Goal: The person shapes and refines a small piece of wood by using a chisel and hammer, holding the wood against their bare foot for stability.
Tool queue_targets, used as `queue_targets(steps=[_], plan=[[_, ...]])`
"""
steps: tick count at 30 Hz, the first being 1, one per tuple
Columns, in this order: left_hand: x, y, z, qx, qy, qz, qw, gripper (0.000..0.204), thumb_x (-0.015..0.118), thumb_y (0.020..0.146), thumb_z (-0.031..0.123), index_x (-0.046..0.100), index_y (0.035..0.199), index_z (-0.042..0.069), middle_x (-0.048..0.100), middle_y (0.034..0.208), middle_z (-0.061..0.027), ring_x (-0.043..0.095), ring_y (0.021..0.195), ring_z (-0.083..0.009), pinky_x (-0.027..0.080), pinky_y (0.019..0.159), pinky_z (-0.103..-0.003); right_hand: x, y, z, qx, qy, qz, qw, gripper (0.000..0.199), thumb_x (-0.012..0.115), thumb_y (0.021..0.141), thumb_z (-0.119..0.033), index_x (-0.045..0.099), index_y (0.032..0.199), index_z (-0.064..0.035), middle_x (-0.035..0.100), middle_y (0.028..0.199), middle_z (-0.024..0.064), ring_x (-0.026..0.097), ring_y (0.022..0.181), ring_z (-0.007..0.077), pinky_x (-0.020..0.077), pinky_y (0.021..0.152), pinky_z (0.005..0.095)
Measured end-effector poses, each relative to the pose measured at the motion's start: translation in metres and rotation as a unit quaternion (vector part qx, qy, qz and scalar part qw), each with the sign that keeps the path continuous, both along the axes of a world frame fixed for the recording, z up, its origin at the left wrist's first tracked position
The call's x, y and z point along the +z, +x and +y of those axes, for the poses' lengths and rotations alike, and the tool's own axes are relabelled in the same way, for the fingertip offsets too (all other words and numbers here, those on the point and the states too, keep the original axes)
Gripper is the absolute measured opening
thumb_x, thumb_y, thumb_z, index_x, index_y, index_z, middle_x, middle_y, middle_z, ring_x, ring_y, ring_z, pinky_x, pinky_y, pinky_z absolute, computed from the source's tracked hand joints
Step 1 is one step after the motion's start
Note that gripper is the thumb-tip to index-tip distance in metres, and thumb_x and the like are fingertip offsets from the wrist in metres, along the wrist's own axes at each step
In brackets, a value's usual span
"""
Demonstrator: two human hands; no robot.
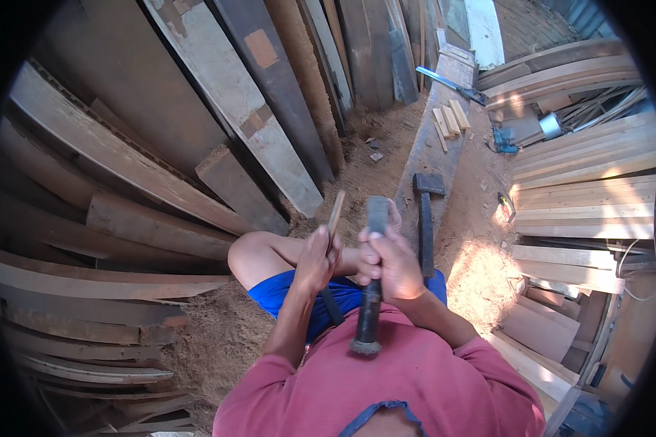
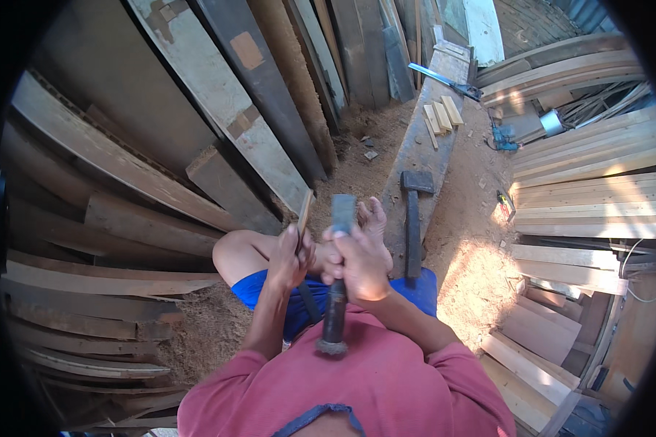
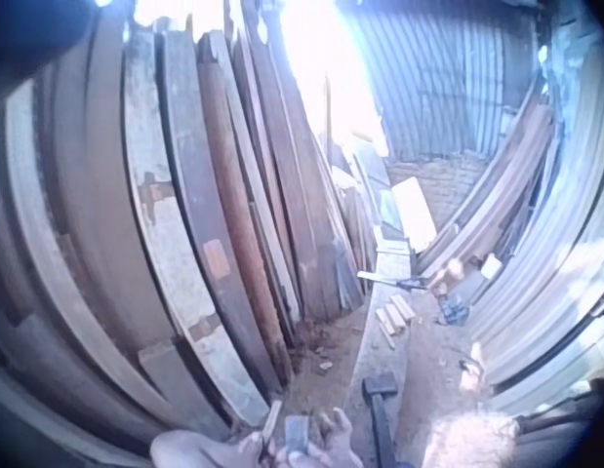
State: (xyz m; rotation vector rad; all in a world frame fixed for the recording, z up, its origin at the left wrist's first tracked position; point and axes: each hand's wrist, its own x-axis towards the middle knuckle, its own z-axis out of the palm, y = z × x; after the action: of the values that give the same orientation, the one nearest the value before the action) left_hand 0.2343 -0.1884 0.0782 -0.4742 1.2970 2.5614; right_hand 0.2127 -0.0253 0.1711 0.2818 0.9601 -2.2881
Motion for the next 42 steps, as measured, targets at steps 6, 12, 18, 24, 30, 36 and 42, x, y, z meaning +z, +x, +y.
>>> queue_targets(steps=[6, 12, 18, 24, 30, 36, 42], plan=[[0.033, -0.009, -0.008, -0.005, -0.289, 0.143, 0.947, 0.043, 0.033, 0.105, 0.038, 0.060, 0.101, 0.006, 0.053, 0.075, 0.0031, 0.048, 0.072, -0.0063, 0.042, 0.065, -0.025, 0.002, 0.022, -0.034, 0.116, -0.043, -0.007, 0.992, 0.013, 0.043, 0.100, -0.021, 0.049, 0.101, -0.0094, 0.040, 0.065, -0.0036, 0.038, 0.049, 0.0069, 0.0404, 0.049, 0.0272], [0.042, 0.019, 0.008, 0.008, -0.245, 0.117, 0.962, 0.044, 0.028, 0.106, 0.036, 0.059, 0.107, 0.003, 0.056, 0.078, 0.0013, 0.049, 0.072, -0.0079, 0.044, 0.067, -0.025, 0.009, 0.031, -0.023, 0.119, 0.007, 0.010, 0.993, 0.012, 0.044, 0.100, -0.021, 0.049, 0.098, -0.0113, 0.038, 0.062, -0.0043, 0.036, 0.046, 0.0070, 0.0382, 0.047, 0.0275], [0.004, 0.092, 0.002, -0.148, -0.341, 0.133, 0.919, 0.042, 0.039, 0.101, 0.034, 0.051, 0.074, 0.005, 0.044, 0.055, -0.0077, 0.046, 0.051, -0.0207, 0.037, 0.050, -0.035, 0.052, 0.023, 0.053, -0.020, -0.069, 0.143, 0.987, 0.014, 0.044, 0.101, -0.022, 0.046, 0.096, -0.0098, 0.037, 0.056, -0.0011, 0.039, 0.041, 0.0104, 0.0412, 0.039, 0.0295], [0.014, 0.045, 0.008, -0.143, 0.166, 0.006, 0.976, 0.049, 0.033, 0.103, 0.045, 0.056, 0.080, 0.008, 0.039, 0.050, 0.0029, 0.033, 0.040, -0.0095, 0.027, 0.039, -0.025, -0.003, -0.015, 0.030, 0.045, 0.186, 0.240, 0.952, 0.022, 0.052, 0.095, -0.016, 0.055, 0.114, -0.0055, 0.045, 0.060, -0.0034, 0.043, 0.045, 0.0053, 0.0398, 0.047, 0.0262], [0.029, 0.029, 0.031, -0.068, -0.089, 0.120, 0.987, 0.043, 0.036, 0.104, 0.039, 0.057, 0.086, 0.006, 0.041, 0.052, 0.0020, 0.035, 0.043, -0.0098, 0.030, 0.044, -0.023, -0.005, -0.034, 0.022, 0.017, 0.312, 0.381, 0.870, 0.011, 0.058, 0.095, -0.014, 0.064, 0.097, -0.0045, 0.049, 0.064, -0.0054, 0.043, 0.055, 0.0008, 0.0358, 0.049, 0.0207], [0.031, 0.013, 0.024, -0.028, -0.403, 0.241, 0.883, 0.038, 0.037, 0.105, 0.031, 0.057, 0.087, 0.004, 0.047, 0.057, 0.0009, 0.042, 0.050, -0.0069, 0.034, 0.048, -0.023, -0.011, -0.029, 0.023, -0.024, 0.208, 0.254, 0.944, 0.020, 0.047, 0.098, -0.017, 0.055, 0.113, -0.0063, 0.050, 0.068, -0.0009, 0.043, 0.054, 0.0052, 0.0372, 0.050, 0.0231], [0.017, -0.014, 0.010, -0.007, -0.158, 0.070, 0.985, 0.043, 0.035, 0.105, 0.035, 0.059, 0.086, 0.006, 0.047, 0.059, 0.0034, 0.041, 0.050, -0.0046, 0.035, 0.048, -0.023, -0.006, -0.006, -0.008, -0.016, -0.021, 0.039, 0.999, 0.017, 0.046, 0.100, -0.025, 0.048, 0.108, -0.0100, 0.048, 0.074, -0.0003, 0.043, 0.052, 0.0069, 0.0429, 0.051, 0.0257]])
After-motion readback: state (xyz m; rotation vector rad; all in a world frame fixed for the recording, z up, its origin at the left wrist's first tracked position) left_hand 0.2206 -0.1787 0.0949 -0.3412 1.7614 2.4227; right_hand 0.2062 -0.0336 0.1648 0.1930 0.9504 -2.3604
